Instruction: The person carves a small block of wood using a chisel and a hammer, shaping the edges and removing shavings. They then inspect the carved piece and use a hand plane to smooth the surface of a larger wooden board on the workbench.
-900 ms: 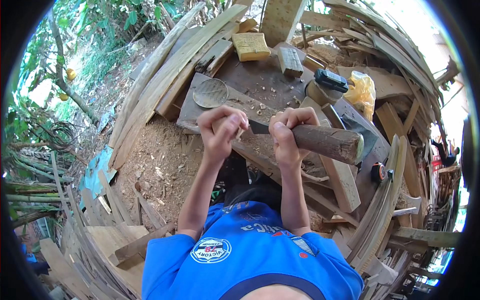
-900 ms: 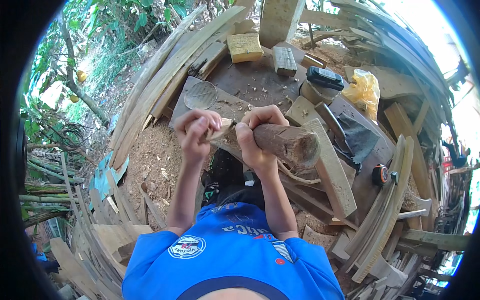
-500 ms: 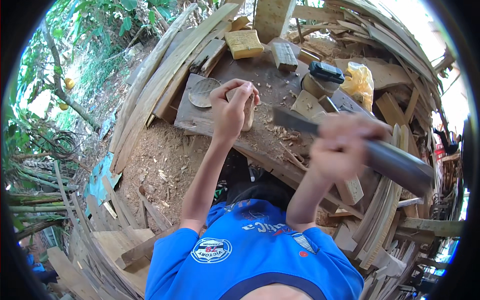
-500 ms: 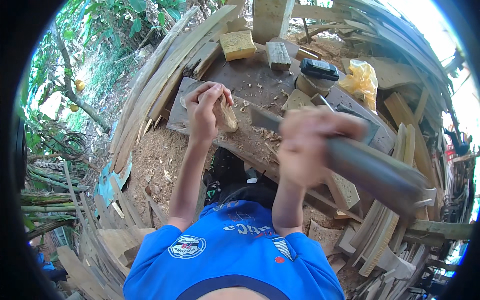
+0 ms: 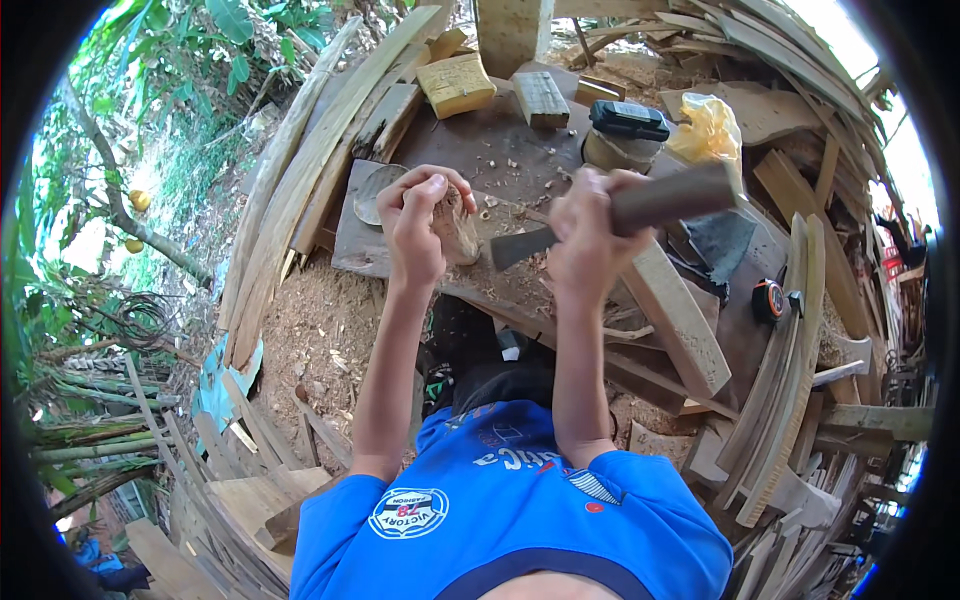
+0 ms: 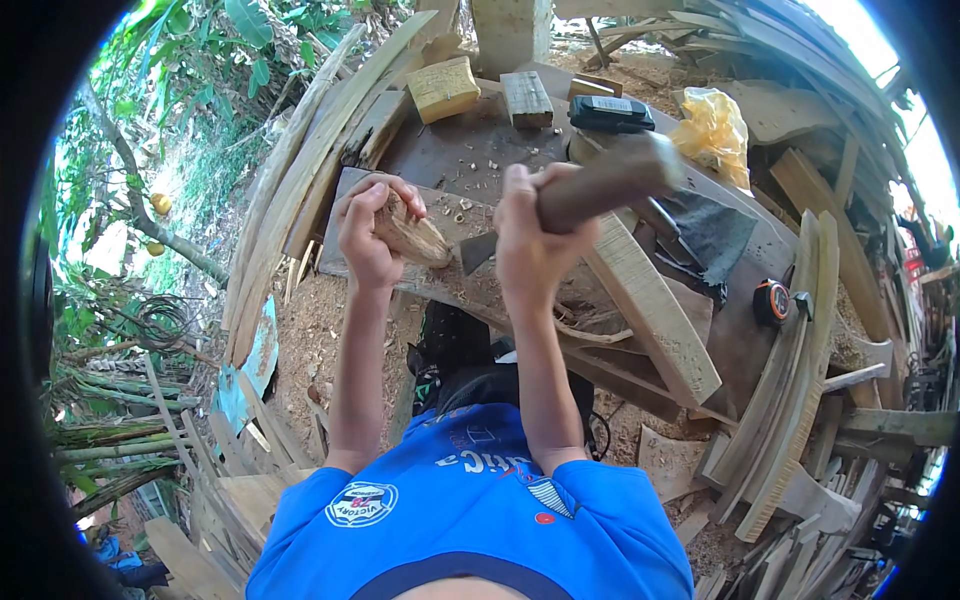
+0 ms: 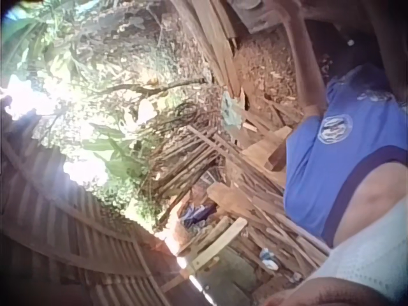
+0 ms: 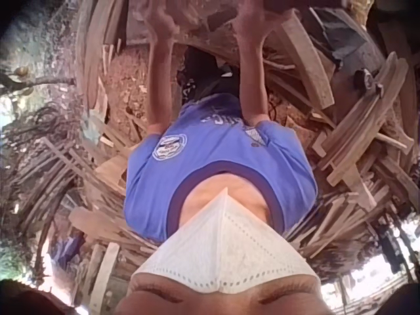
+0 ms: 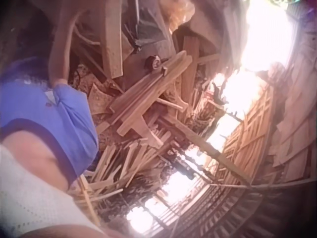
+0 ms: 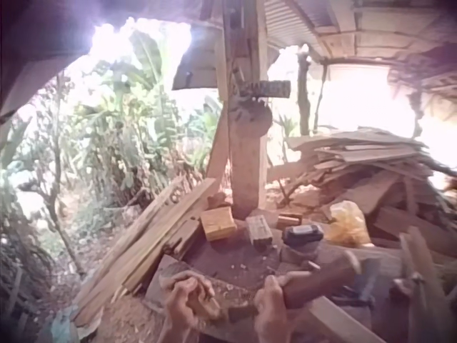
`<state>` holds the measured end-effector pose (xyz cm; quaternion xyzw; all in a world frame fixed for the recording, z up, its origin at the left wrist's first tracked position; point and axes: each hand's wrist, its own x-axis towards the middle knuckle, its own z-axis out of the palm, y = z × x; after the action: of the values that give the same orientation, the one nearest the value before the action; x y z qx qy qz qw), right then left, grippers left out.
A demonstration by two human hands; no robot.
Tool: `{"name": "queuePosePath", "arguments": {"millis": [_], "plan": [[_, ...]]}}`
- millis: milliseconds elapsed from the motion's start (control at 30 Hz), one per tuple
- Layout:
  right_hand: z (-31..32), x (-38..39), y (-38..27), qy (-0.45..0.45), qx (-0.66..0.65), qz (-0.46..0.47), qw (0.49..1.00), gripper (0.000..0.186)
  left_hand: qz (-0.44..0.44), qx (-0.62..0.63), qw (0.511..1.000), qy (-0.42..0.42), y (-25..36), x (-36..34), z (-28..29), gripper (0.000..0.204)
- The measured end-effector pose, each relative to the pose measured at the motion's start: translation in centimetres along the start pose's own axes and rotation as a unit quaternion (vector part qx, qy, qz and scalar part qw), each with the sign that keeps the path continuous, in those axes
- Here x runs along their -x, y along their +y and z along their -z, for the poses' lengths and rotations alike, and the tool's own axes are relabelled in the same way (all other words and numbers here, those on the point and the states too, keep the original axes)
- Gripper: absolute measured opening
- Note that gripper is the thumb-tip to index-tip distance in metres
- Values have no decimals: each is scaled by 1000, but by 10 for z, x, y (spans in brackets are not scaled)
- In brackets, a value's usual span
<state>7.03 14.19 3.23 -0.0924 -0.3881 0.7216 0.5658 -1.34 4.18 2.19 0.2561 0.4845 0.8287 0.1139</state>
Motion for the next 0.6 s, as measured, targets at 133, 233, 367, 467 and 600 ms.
{"name": "queuePosePath", "arguments": {"millis": [133, 233, 367, 467, 600], "plan": [[-5, -31, -69, -156, -141, 188, 959, 27, 0, -4, 1000, 0, 2, 4, 1, 23], [-4, -38, -73, -171, -188, 169, 952, 29, -5, 1, 1000, 1, 0, 1, -1, 24], [-2, -2, 26, -3, 125, 39, 991, 18, 0, -9, 1000, -4, -1, 1, 1, 25], [4, -4, 25, -19, 39, -29, 999, 14, 4, 6, 1000, -16, -2, 1, 10, 26], [-6, -6, -16, 10, 30, 29, 999, 13, 13, -15, 998, -59, 1, -3, 15, 25]]}}
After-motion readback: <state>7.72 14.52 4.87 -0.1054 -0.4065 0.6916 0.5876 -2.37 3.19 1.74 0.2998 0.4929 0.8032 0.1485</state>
